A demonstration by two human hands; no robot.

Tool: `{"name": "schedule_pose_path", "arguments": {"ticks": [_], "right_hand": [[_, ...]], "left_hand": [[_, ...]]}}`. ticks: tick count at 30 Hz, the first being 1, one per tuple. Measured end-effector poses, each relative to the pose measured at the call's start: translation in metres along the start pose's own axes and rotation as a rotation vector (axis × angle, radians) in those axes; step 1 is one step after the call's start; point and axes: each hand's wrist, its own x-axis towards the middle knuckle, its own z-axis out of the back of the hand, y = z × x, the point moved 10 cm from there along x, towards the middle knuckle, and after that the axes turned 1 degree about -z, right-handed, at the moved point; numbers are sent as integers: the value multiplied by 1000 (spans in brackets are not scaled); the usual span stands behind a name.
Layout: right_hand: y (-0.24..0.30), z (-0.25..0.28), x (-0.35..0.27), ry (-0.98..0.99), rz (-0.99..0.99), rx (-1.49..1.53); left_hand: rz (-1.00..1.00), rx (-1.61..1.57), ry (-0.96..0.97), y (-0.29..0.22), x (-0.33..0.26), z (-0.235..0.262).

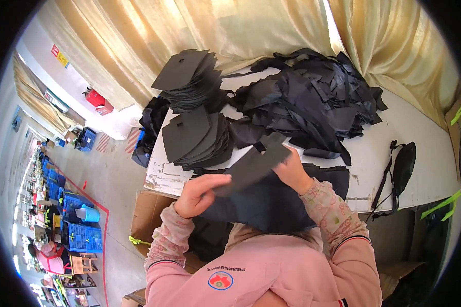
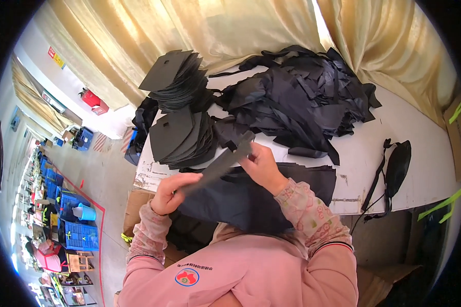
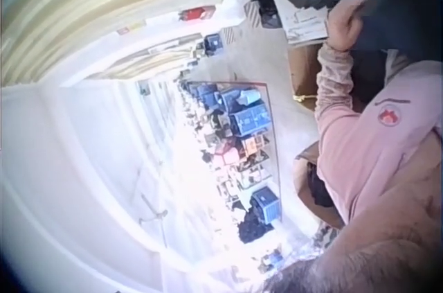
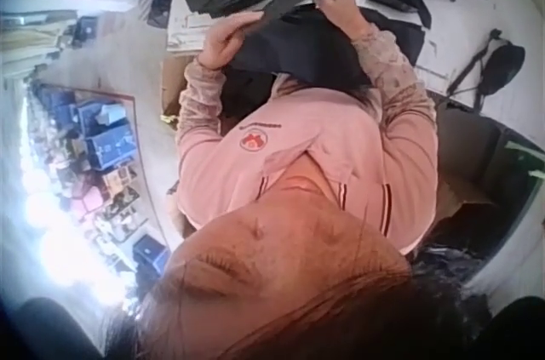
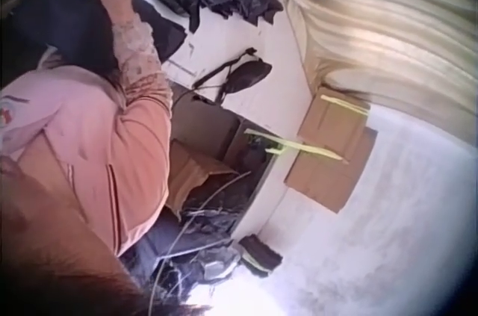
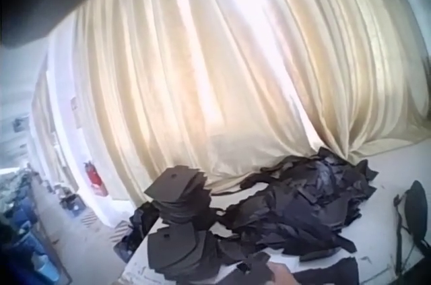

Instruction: Folding and stacking black fabric components with velcro strips on a factory workbench.

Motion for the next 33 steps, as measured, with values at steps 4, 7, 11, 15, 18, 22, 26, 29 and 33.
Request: {"name": "schedule_pose_path", "arguments": {"ticks": [4, 7, 11, 15, 18, 22, 26, 29, 33], "right_hand": [[34, -1, -5, 67, 296, 93], [13, -33, -9, 375, 48, 19], [27, -44, -23, 639, 19, 312], [39, -41, -42, 817, -617, 886], [17, -31, -51, 872, -652, 657], [36, -23, -43, 1010, -376, 263], [-7, 17, -30, 747, -410, 181], [-42, 50, -33, 702, -290, -163], [-87, 91, -56, 627, -390, -305]], "left_hand": [[51, -337, 367, -1, 9, -39], [146, -40, 100, 6, 32, -51], [-184, 222, -132, -25, 43, -53], [-356, 488, -148, -51, 50, -56], [-394, 529, -101, -56, 53, -63], [-238, 148, -134, -32, 48, -41], [178, -532, -430, 21, 12, 16], [249, -617, -596, 47, -29, 60], [357, -747, -704, 119, -104, 105]]}}
